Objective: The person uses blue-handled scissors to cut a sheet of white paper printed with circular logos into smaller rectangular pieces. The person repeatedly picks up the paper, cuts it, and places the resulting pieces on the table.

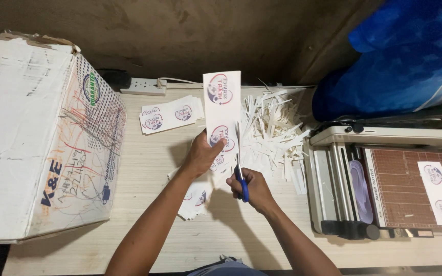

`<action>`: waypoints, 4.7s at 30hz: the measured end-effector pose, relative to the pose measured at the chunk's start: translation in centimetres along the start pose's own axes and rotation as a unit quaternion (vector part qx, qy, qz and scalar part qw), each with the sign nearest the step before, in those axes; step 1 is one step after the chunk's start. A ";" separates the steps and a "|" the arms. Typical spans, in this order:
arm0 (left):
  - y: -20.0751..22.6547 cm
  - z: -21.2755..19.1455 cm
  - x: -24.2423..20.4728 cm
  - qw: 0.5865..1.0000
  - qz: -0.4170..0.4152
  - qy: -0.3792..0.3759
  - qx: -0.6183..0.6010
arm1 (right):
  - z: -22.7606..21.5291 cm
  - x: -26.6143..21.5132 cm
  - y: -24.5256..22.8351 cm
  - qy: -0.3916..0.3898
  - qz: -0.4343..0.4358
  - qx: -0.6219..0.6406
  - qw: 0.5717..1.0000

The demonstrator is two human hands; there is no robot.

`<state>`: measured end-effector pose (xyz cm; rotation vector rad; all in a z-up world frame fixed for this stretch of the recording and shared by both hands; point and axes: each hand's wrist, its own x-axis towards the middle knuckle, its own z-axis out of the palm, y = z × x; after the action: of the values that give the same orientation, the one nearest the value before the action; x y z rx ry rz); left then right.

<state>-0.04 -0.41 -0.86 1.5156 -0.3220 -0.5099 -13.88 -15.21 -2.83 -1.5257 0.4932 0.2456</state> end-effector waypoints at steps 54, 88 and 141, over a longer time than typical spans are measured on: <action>-3.2 2.2 -2.8 0.993 -0.057 -0.102 -0.022 | -1.8 1.1 -2.7 0.047 -0.041 -0.001 0.998; -9.5 4.4 -5.2 0.979 -0.085 -0.033 -0.182 | -3.4 0.0 1.5 0.059 0.005 0.011 0.998; -15.9 -16.4 7.2 0.871 -0.106 0.455 -0.151 | -7.2 6.7 9.6 0.119 0.037 -0.152 0.980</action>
<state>12.49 10.38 -18.13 1.3258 0.6421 0.0346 -13.43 -22.85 -14.19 -1.8497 0.7285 0.2025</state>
